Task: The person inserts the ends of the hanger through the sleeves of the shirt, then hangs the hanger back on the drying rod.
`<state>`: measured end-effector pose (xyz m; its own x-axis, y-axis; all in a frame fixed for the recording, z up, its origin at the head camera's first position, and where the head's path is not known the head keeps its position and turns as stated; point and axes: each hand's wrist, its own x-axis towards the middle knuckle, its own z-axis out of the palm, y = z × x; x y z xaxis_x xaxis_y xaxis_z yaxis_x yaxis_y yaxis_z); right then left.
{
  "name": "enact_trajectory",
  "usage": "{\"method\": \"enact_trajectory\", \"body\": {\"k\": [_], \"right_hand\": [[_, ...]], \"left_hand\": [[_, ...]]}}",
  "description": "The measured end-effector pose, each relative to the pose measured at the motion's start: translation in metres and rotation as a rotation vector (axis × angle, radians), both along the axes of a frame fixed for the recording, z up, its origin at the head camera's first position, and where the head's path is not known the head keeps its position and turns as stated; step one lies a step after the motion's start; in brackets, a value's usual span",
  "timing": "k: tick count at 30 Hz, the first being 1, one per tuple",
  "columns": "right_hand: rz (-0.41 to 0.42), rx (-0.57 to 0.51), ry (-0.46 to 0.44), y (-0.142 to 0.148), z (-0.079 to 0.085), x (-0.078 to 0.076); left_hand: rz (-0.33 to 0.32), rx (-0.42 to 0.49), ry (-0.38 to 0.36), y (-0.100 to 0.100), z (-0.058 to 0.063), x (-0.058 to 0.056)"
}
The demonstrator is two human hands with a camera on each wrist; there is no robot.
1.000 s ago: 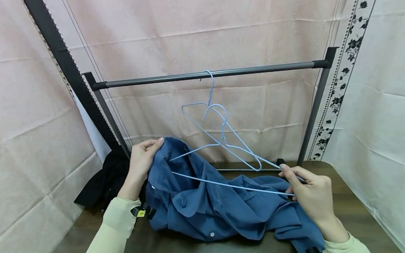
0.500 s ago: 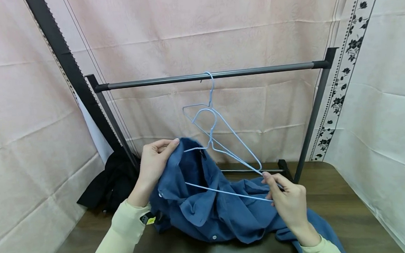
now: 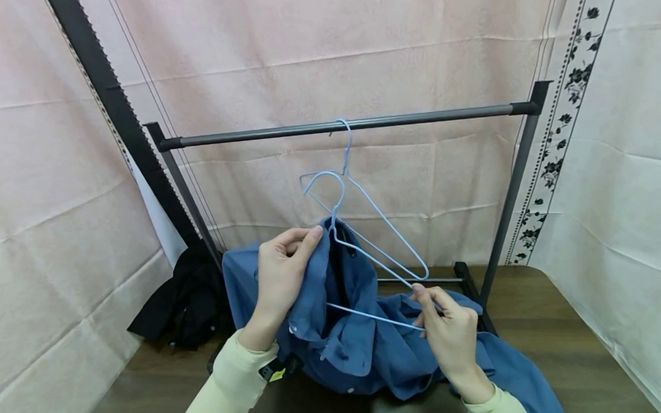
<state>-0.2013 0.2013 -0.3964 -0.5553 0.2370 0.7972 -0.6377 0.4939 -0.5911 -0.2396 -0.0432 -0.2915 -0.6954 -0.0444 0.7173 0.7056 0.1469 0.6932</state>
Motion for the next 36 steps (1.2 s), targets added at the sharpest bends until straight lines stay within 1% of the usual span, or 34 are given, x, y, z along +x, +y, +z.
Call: {"method": "enact_trajectory", "body": {"k": [3,7,11,14,16,17,19,21,23,24,26,27,28,30,33,35,36], "right_hand": [[0.002,-0.035,0.022,-0.003,-0.003,-0.002],[-0.007,-0.058,0.094,-0.003,-0.009,-0.006],[-0.01,-0.071,0.164,-0.003,-0.012,-0.008],[-0.001,-0.099,0.195,-0.004,-0.013,-0.008],[0.011,-0.13,0.202,-0.004,-0.013,-0.007],[0.016,-0.143,0.205,-0.004,-0.013,-0.007],[0.025,-0.174,0.212,-0.003,-0.013,-0.007],[0.028,-0.195,0.215,-0.003,-0.012,-0.008],[0.035,-0.214,0.226,-0.003,-0.011,-0.009],[0.039,-0.224,0.232,-0.003,-0.01,-0.01],[0.05,-0.245,0.243,-0.003,-0.008,-0.01],[0.056,-0.251,0.249,-0.003,-0.007,-0.011],[0.06,-0.254,0.254,-0.003,-0.006,-0.011],[0.06,-0.255,0.26,-0.002,-0.006,-0.011],[0.059,-0.253,0.255,-0.002,-0.007,-0.012],[0.065,-0.256,0.25,-0.003,-0.009,-0.012],[0.071,-0.259,0.249,-0.004,-0.01,-0.012]], "left_hand": [[0.007,-0.019,0.034,0.004,-0.001,0.004],[0.018,-0.107,0.074,0.005,-0.003,0.01],[0.02,-0.184,0.12,-0.001,-0.003,0.016],[0.019,-0.208,0.187,-0.009,-0.003,0.018],[0.034,-0.211,0.249,-0.017,-0.001,0.019],[0.045,-0.206,0.28,-0.022,0.0,0.019],[0.09,-0.187,0.339,-0.032,0.003,0.017],[0.167,-0.152,0.378,-0.045,0.008,0.014],[0.245,-0.107,0.389,-0.058,0.014,0.008],[0.28,-0.087,0.385,-0.065,0.017,0.005],[0.324,-0.064,0.351,-0.079,0.021,-0.002],[0.337,-0.064,0.319,-0.085,0.023,-0.005],[0.33,-0.073,0.288,-0.091,0.024,-0.01],[0.291,-0.102,0.198,-0.102,0.024,-0.02],[0.18,-0.153,0.029,-0.116,0.022,-0.034],[0.105,-0.196,-0.077,-0.124,0.021,-0.041],[0.079,-0.225,-0.124,-0.128,0.021,-0.043]]}}
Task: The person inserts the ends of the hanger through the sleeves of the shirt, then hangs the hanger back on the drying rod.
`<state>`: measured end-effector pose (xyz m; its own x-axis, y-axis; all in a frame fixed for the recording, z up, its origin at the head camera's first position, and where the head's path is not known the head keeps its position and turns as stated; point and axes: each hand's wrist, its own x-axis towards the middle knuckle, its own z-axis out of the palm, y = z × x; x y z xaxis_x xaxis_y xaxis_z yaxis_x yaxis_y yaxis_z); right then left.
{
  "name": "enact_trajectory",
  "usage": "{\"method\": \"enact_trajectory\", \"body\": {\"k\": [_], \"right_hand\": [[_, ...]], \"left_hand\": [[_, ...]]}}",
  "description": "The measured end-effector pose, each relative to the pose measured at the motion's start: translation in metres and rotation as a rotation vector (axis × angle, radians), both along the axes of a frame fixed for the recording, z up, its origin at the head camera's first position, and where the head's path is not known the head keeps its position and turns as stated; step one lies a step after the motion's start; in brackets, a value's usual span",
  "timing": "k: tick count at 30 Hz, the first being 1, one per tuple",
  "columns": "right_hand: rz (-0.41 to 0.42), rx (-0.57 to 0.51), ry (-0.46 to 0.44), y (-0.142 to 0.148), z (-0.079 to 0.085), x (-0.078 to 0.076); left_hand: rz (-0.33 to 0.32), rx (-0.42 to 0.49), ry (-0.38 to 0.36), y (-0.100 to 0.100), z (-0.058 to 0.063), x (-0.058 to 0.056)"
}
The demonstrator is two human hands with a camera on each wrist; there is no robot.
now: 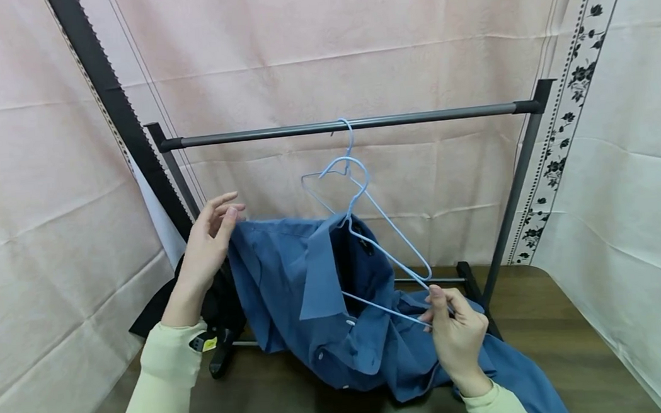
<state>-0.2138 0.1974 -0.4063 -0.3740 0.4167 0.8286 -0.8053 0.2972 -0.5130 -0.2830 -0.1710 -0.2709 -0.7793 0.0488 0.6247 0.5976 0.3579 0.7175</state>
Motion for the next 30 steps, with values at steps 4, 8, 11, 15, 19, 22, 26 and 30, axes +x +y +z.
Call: {"method": "enact_trajectory", "body": {"k": [4,8,11,15,19,22,26,30], "right_hand": [[0.018,0.0,0.001,-0.001,-0.002,0.0],[0.027,0.004,0.003,0.0,-0.003,-0.002],[0.033,0.014,0.007,0.001,-0.004,-0.003],[0.031,0.04,0.024,0.003,-0.003,-0.004],[0.032,0.059,0.04,0.003,-0.001,-0.005],[0.038,0.059,0.04,0.004,0.0,-0.005],[0.05,0.058,0.038,0.005,0.0,-0.005],[0.058,0.074,0.042,0.005,0.0,-0.004]], "left_hand": [[-0.071,-0.151,-0.11,-0.014,-0.004,-0.011],[-0.181,-0.258,-0.087,-0.027,-0.013,-0.019],[-0.24,-0.263,-0.026,-0.03,-0.017,-0.021],[-0.222,-0.25,0.071,-0.026,-0.018,-0.02],[-0.164,-0.281,0.185,-0.016,-0.013,-0.012],[-0.129,-0.303,0.258,-0.01,-0.008,-0.006],[-0.103,-0.328,0.323,-0.002,-0.003,0.0],[-0.109,-0.344,0.328,0.007,0.001,0.006]]}}
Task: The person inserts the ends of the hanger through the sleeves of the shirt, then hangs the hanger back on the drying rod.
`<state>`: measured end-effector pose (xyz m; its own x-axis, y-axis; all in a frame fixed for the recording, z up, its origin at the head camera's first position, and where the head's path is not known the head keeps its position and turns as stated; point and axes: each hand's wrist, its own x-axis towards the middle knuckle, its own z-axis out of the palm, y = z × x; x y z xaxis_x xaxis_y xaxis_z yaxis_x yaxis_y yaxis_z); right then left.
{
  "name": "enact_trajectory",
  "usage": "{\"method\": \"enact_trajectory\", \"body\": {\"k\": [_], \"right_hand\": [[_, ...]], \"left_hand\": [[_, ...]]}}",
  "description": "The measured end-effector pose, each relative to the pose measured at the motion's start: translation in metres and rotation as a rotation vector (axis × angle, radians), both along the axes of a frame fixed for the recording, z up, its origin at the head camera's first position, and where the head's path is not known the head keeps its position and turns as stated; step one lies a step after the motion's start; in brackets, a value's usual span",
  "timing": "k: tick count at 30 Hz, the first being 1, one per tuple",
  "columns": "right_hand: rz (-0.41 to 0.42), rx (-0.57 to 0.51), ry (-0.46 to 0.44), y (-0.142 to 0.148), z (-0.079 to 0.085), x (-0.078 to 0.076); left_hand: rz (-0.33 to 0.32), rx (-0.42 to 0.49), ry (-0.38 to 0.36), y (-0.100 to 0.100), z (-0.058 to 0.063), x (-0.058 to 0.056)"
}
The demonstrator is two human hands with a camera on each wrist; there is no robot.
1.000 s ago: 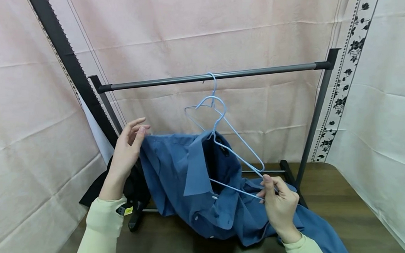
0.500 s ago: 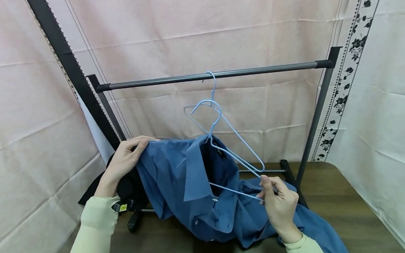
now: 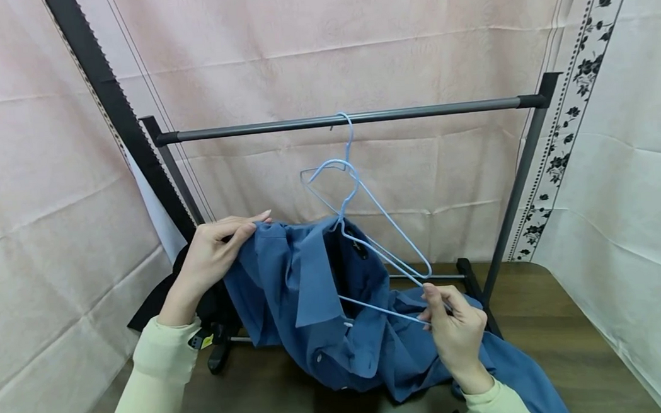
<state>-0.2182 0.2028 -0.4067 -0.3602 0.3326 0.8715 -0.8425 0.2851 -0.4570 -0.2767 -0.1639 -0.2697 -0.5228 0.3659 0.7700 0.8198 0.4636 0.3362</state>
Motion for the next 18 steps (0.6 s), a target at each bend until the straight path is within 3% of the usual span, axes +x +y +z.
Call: {"method": "enact_trajectory", "body": {"k": [9,18], "right_hand": [[-0.012,0.045,0.022,-0.002,-0.001,0.001],[-0.029,0.069,0.045,-0.007,-0.002,-0.001]], "left_hand": [[-0.121,0.058,-0.093,0.025,0.003,0.008],[-0.136,0.064,-0.128,0.045,0.002,0.014]]}}
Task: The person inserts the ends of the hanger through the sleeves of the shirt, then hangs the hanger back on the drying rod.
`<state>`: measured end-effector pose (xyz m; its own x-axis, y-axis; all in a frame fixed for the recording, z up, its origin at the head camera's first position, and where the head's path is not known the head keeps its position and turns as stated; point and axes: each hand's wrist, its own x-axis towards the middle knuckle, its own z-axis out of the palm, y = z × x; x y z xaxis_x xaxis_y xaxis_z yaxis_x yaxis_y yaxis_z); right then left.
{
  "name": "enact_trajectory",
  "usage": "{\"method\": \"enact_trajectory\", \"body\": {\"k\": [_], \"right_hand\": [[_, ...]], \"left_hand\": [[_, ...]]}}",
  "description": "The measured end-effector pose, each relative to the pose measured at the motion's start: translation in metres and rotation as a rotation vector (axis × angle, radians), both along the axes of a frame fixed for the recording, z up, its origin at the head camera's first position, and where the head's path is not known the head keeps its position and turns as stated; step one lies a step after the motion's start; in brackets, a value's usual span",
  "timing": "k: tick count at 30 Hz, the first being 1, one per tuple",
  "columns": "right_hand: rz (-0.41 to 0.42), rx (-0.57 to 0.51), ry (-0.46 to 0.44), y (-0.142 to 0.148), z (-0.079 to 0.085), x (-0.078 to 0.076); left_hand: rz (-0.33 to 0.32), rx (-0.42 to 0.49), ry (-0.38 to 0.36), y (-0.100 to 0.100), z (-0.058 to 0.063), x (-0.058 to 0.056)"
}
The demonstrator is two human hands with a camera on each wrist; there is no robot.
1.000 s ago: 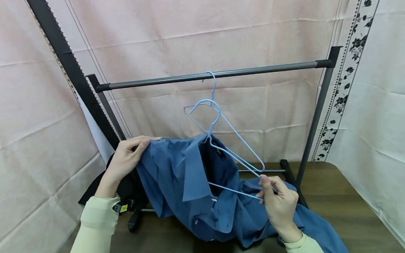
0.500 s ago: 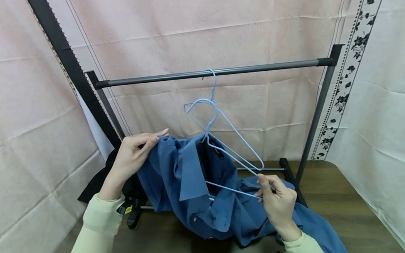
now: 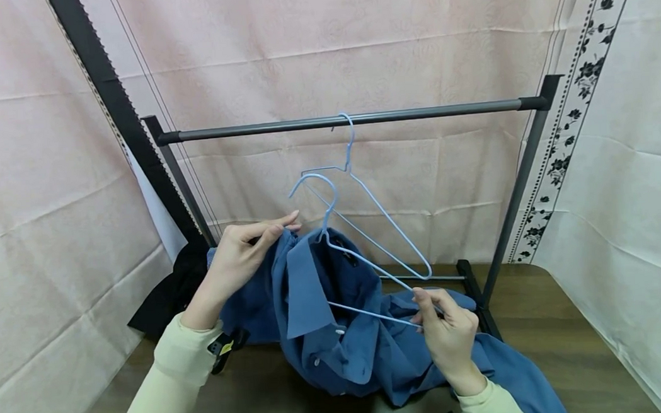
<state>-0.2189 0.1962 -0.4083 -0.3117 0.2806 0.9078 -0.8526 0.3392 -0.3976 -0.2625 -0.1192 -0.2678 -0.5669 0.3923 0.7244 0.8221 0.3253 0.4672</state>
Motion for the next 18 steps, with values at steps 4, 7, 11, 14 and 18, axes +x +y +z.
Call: {"method": "enact_trajectory", "body": {"k": [4,7,11,14,18], "right_hand": [[0.002,-0.007,0.003,-0.002,0.001,0.0],[0.002,-0.012,-0.003,-0.004,0.001,0.0],[0.002,-0.019,-0.021,-0.005,0.0,-0.001],[0.015,-0.023,-0.034,-0.007,-0.001,-0.001],[0.051,-0.018,-0.041,-0.011,0.003,0.0]], "left_hand": [[0.03,-0.037,0.005,0.006,0.001,0.006],[0.065,-0.089,0.011,0.008,0.0,0.011],[0.107,-0.182,-0.005,0.008,-0.001,0.017],[0.135,-0.24,-0.042,0.007,-0.003,0.017],[0.148,-0.269,-0.111,0.003,-0.006,0.012]]}}
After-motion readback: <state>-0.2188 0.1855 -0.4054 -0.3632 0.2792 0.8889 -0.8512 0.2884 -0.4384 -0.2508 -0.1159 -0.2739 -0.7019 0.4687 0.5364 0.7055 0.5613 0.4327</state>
